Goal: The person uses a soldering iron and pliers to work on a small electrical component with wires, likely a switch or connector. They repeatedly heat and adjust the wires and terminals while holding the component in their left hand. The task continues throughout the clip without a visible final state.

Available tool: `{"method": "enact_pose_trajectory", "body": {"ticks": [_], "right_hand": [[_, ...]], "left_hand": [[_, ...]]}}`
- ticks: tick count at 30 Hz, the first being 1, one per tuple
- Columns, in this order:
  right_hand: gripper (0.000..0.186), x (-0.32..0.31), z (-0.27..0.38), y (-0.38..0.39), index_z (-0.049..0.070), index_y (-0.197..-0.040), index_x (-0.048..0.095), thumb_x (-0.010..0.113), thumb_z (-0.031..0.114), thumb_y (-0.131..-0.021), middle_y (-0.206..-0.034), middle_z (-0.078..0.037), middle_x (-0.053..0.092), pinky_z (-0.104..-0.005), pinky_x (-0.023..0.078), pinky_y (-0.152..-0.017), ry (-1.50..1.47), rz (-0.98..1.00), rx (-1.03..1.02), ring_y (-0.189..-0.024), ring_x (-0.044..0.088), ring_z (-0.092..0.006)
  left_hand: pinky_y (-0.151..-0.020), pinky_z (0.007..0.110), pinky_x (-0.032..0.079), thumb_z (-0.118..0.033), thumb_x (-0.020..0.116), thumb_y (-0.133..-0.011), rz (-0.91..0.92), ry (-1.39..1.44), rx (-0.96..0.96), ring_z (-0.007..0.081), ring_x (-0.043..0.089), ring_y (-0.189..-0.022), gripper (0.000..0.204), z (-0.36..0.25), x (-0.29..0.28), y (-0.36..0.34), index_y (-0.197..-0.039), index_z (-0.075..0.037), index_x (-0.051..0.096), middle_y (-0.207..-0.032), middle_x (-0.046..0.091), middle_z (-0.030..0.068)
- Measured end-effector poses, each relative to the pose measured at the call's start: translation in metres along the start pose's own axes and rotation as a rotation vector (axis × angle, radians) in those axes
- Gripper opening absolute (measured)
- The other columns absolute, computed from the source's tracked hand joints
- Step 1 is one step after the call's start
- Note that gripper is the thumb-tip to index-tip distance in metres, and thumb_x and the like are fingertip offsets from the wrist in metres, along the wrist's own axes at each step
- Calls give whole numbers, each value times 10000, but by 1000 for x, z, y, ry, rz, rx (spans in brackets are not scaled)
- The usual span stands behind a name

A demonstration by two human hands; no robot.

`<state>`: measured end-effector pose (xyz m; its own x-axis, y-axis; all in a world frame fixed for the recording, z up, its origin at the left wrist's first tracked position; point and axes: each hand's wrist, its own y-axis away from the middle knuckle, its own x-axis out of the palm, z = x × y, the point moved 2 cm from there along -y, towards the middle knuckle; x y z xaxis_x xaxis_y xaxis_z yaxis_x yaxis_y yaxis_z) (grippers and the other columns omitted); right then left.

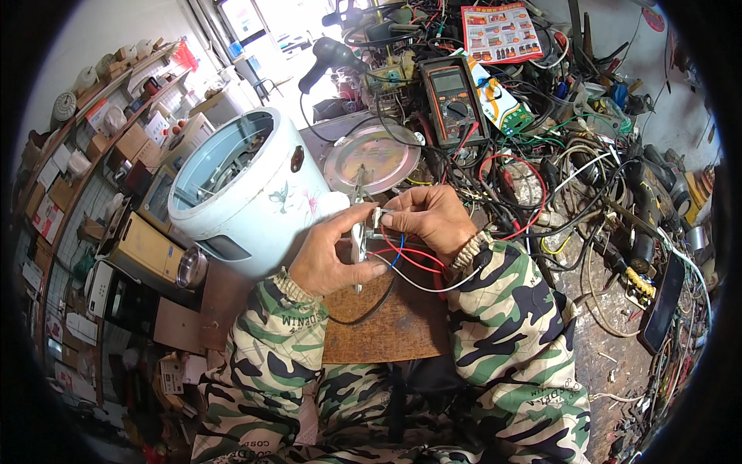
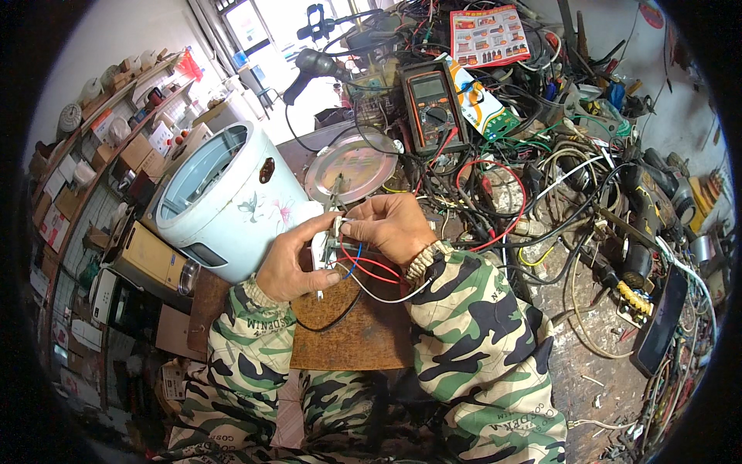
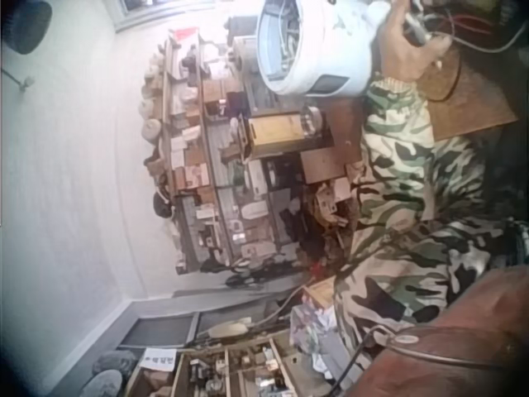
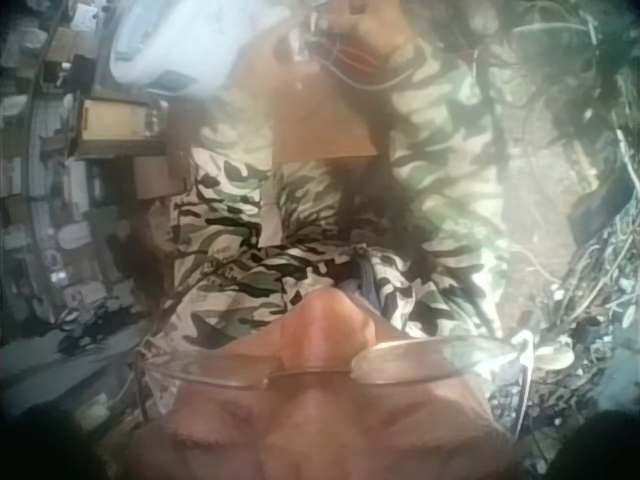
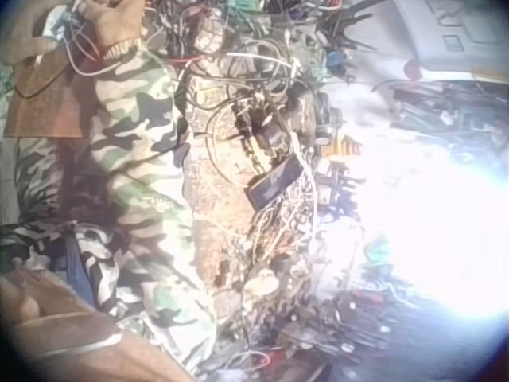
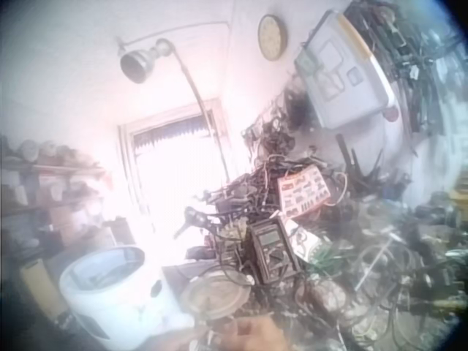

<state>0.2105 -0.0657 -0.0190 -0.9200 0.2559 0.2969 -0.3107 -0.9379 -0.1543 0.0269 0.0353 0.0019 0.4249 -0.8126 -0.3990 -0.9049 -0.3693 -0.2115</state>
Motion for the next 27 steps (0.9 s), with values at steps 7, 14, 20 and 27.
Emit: {"method": "enact_pose_trajectory", "body": {"ticks": [7, 14, 20, 27], "right_hand": [[191, -5, -3, 1, -98, -1020, 728, 773, -35, -846, -899, -145, 757, -278, 597, -729, -29, 28, 6, -788, 730, -172], [189, -1, 0, 2, -95, -1027, 732, 764, -41, -849, -903, -146, 760, -276, 596, -723, -21, 49, -5, -785, 728, -160], [192, 4, 5, 6, -81, -1020, 741, 780, -25, -840, -891, -120, 761, -267, 582, -714, 136, 69, -59, -792, 713, -133], [129, 13, 9, 12, -61, -951, 745, 774, -15, -834, -754, -11, 690, -250, 516, -639, 265, 76, -150, -702, 612, -58]], "left_hand": [[-1081, 369, 454, -270, 901, -703, -2, -20, 7, 256, 547, -1291, 917, -8, 5, -2, -1443, 73, 483, -1431, 518, 212], [-1138, 394, 391, -308, 905, -686, 6, -110, 59, 277, 522, -1325, 916, -11, 4, -2, -1422, 70, 511, -1432, 525, 223], [-1169, 410, 344, -314, 861, -767, 52, 32, 77, 305, 454, -1393, 859, 2, -2, 4, -1433, 72, 481, -1475, 474, 243], [-1169, 419, 340, -143, 738, -878, 48, 181, 56, 293, 444, -1390, 544, -9, -5, 3, -1325, 82, 524, -1472, 459, 255]]}}
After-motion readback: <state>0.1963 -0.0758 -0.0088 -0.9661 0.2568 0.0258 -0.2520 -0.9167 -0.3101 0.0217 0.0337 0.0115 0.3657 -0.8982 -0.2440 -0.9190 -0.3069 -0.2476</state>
